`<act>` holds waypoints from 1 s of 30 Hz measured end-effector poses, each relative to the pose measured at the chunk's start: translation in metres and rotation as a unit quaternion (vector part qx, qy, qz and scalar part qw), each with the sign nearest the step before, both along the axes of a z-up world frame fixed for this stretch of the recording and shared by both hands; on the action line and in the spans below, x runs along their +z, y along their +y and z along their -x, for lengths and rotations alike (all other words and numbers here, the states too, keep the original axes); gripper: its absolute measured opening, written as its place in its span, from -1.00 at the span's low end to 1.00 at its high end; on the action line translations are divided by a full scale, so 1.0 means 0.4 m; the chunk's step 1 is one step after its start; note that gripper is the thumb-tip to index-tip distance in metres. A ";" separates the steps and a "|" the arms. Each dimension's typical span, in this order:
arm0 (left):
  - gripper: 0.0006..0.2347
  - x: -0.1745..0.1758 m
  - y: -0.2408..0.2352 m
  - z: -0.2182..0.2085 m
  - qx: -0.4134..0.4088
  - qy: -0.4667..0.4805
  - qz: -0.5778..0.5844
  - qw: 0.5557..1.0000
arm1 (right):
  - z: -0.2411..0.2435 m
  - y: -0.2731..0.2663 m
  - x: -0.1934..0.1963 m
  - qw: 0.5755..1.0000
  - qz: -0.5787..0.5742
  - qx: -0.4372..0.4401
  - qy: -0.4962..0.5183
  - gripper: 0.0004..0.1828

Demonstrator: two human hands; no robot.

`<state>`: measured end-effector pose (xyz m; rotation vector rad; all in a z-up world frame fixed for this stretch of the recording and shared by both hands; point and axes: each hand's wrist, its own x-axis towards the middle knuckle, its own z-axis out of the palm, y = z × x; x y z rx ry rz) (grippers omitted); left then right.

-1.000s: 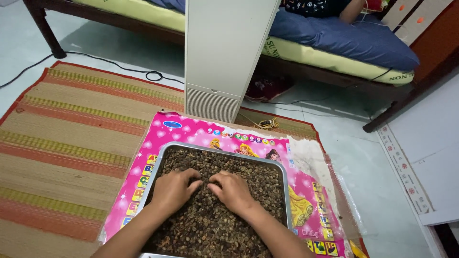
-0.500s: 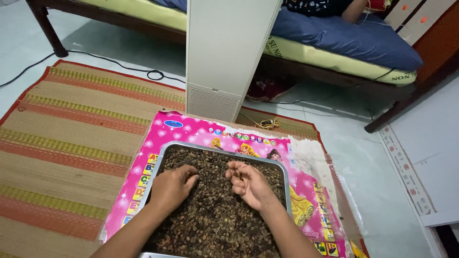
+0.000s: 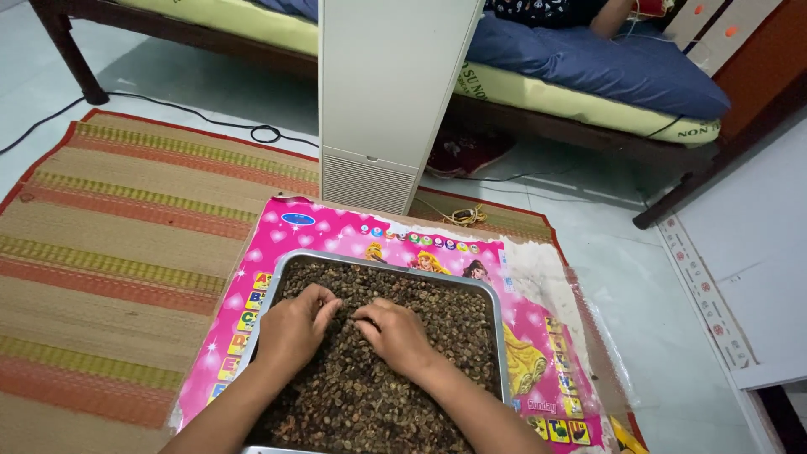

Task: The person sits on the floor and uses both hands to sift through a large tray of dark seeds. They pick out specific items and place them on a pink mat to the right of the tray.

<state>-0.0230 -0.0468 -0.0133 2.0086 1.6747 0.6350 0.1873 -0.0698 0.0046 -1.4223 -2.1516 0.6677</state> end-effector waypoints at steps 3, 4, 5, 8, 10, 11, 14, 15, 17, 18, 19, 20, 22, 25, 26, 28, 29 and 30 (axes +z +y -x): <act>-0.91 0.013 -0.004 0.001 -0.002 -0.037 -0.012 0.999 | -0.017 0.029 -0.073 0.994 0.039 -0.078 0.069 -0.84; -0.91 0.017 -0.006 0.000 -0.002 -0.038 -0.012 0.999 | -0.020 0.023 -0.036 0.994 0.039 -0.077 0.069 -0.84; -0.91 0.020 -0.008 -0.001 -0.006 -0.038 -0.014 0.999 | -0.024 0.017 0.001 0.948 0.147 -0.131 0.252 -0.85; -0.91 0.007 -0.007 -0.015 -0.011 0.004 -0.016 1.000 | -0.064 0.021 0.020 0.804 0.275 -0.156 0.504 -0.79; -0.91 0.005 -0.007 -0.028 -0.011 0.048 -0.015 0.999 | -0.084 0.031 0.010 0.745 0.301 -0.132 0.581 -0.74; -0.86 0.011 -0.007 -0.034 -0.038 0.082 -0.001 0.996 | -0.085 0.035 0.008 0.774 0.305 -0.146 0.536 -0.74; -0.83 0.017 -0.020 -0.040 -0.081 0.104 0.009 0.991 | -0.049 0.025 0.059 0.887 0.271 -0.191 0.321 -0.77; -0.85 0.016 -0.026 -0.041 -0.097 0.090 0.004 0.991 | -0.031 0.017 0.086 0.940 0.224 -0.216 0.138 -0.82; -0.83 0.002 -0.019 -0.039 -0.114 0.091 -0.007 0.989 | -0.022 0.005 0.082 0.956 0.209 -0.192 0.074 -0.83; -0.71 -0.006 -0.016 -0.037 -0.129 0.091 -0.016 0.987 | -0.018 -0.002 0.080 0.967 0.192 -0.168 0.009 -0.82; -0.71 -0.003 -0.019 -0.036 -0.131 0.091 -0.016 0.987 | -0.022 -0.005 0.062 0.966 0.193 -0.170 0.009 -0.82; -0.69 0.001 -0.023 -0.033 -0.112 0.057 -0.049 0.991 | -0.026 -0.008 0.044 0.985 0.125 -0.121 -0.007 -0.80; -0.66 0.003 -0.028 -0.030 -0.091 0.022 -0.084 0.992 | -0.023 -0.015 0.028 0.996 0.054 -0.071 -0.024 -0.77; -0.80 0.002 -0.030 -0.027 -0.050 -0.028 -0.136 0.989 | -0.013 -0.021 0.021 0.993 -0.007 -0.053 -0.102 -0.80; -0.86 0.003 -0.031 -0.028 -0.053 -0.023 -0.123 0.991 | -0.015 -0.019 0.012 0.993 -0.010 -0.055 -0.104 -0.84; -0.91 0.002 -0.030 -0.030 -0.055 -0.018 -0.110 0.992 | -0.024 -0.011 0.010 0.993 -0.014 -0.056 -0.106 -0.88; -0.93 0.001 -0.027 -0.032 -0.084 0.012 -0.092 0.992 | -0.031 -0.008 0.018 0.993 0.067 -0.094 -0.009 -0.92; -0.95 0.000 -0.025 -0.035 -0.112 0.041 -0.075 0.990 | -0.038 -0.004 0.026 0.976 0.147 -0.132 0.088 -0.94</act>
